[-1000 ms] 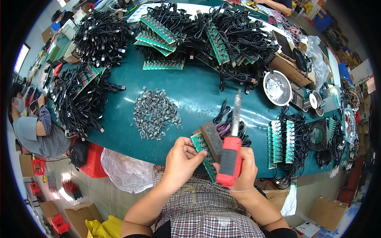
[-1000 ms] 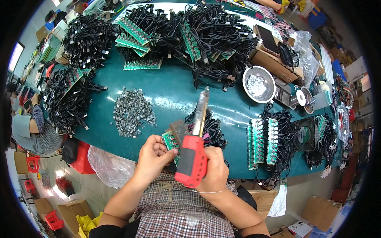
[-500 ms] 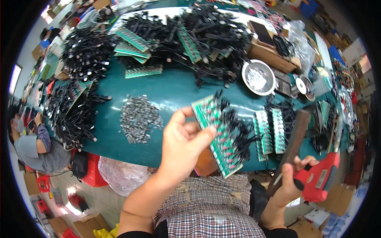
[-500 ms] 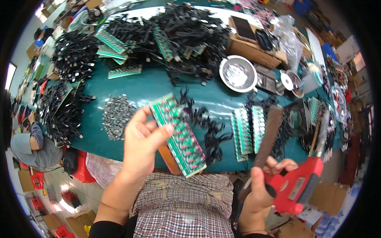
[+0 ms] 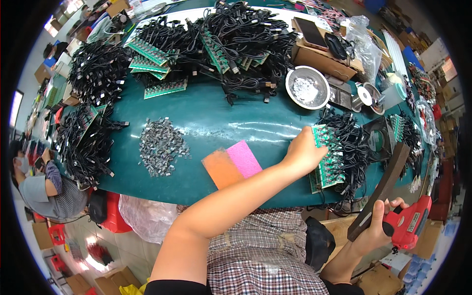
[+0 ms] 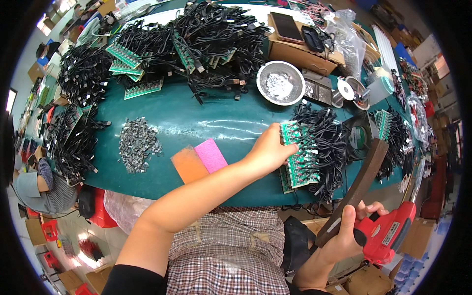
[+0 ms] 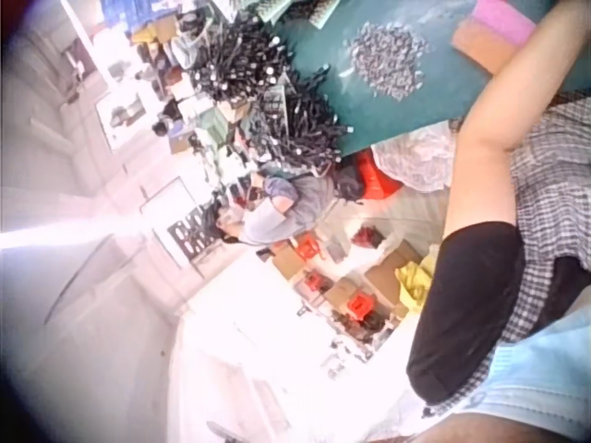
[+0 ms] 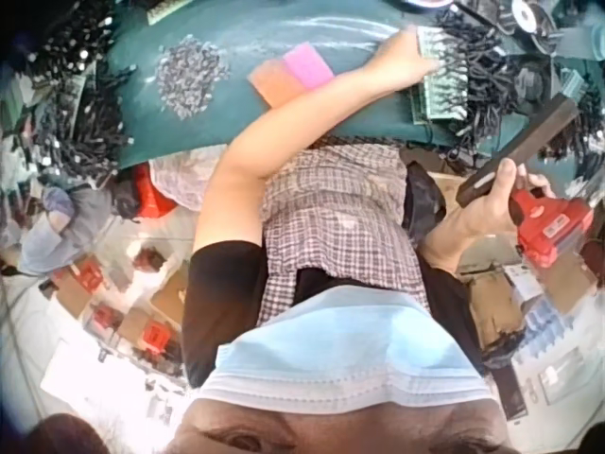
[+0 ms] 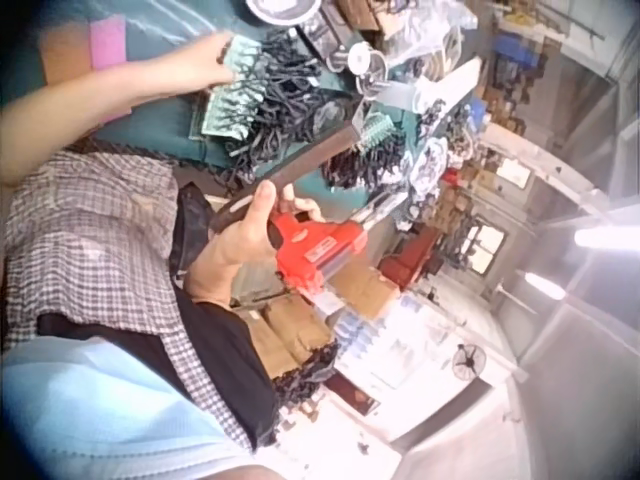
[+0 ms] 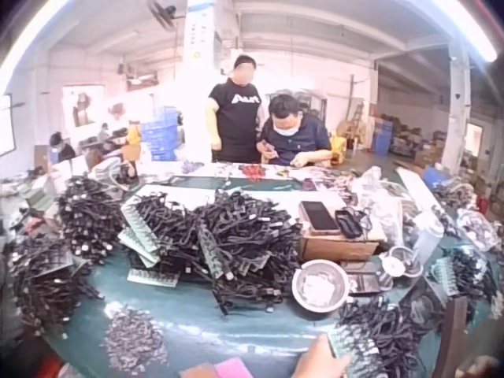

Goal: The person solders small electronic components onto circuit boards using a soldering iron, then places the assembled circuit boards onto a stack on the workbench.

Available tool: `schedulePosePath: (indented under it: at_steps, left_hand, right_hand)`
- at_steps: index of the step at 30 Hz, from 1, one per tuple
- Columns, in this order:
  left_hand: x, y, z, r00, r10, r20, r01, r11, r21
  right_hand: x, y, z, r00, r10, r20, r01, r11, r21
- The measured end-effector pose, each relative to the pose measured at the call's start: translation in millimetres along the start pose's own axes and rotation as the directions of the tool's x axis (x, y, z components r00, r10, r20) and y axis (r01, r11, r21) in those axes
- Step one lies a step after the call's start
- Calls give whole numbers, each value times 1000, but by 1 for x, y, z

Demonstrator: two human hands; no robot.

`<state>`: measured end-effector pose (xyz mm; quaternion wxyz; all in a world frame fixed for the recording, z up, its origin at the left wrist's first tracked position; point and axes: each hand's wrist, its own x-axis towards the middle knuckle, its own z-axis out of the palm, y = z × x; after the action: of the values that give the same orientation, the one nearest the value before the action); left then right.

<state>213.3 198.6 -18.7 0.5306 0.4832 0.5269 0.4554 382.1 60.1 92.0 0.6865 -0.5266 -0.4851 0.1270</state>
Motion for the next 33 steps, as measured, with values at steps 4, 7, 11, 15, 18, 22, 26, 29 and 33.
schedulePosePath:
  at_steps: [4,7,11,15,18,22,26,29,33]
  left_hand:
    - [-12,34,-35,998,-31,49,2,864,504]
    - [-4,60,-85,950,297,-96,-171,753,635]
    - [28,84,-201,809,337,-482,-47,855,517]
    - [59,61,-262,866,2,-500,20,999,38]
    - [68,56,-253,897,5,-442,-49,995,-88]
    - [62,81,-243,877,-83,-473,1,985,-170]
    - [57,104,-246,925,-92,-370,-94,886,-455]
    - [51,120,-239,938,-72,-338,-166,765,-623]
    - [40,136,-226,966,-23,-259,-180,662,-728]
  right_hand:
    - [-4,6,3,999,18,29,-18,1000,-10]
    - [-5,13,1,994,31,103,-30,999,-12]
    - [-10,12,8,989,62,138,-64,998,13]
    - [-15,10,20,984,81,161,-86,996,20]
    - [-19,4,27,977,67,205,-73,997,21]
    - [-23,-1,28,969,77,236,-89,995,40]
    - [-25,-2,32,958,82,274,-105,992,72]
    - [-26,0,34,953,122,277,-145,987,66]
    - [-27,-1,33,947,163,278,-179,983,33]
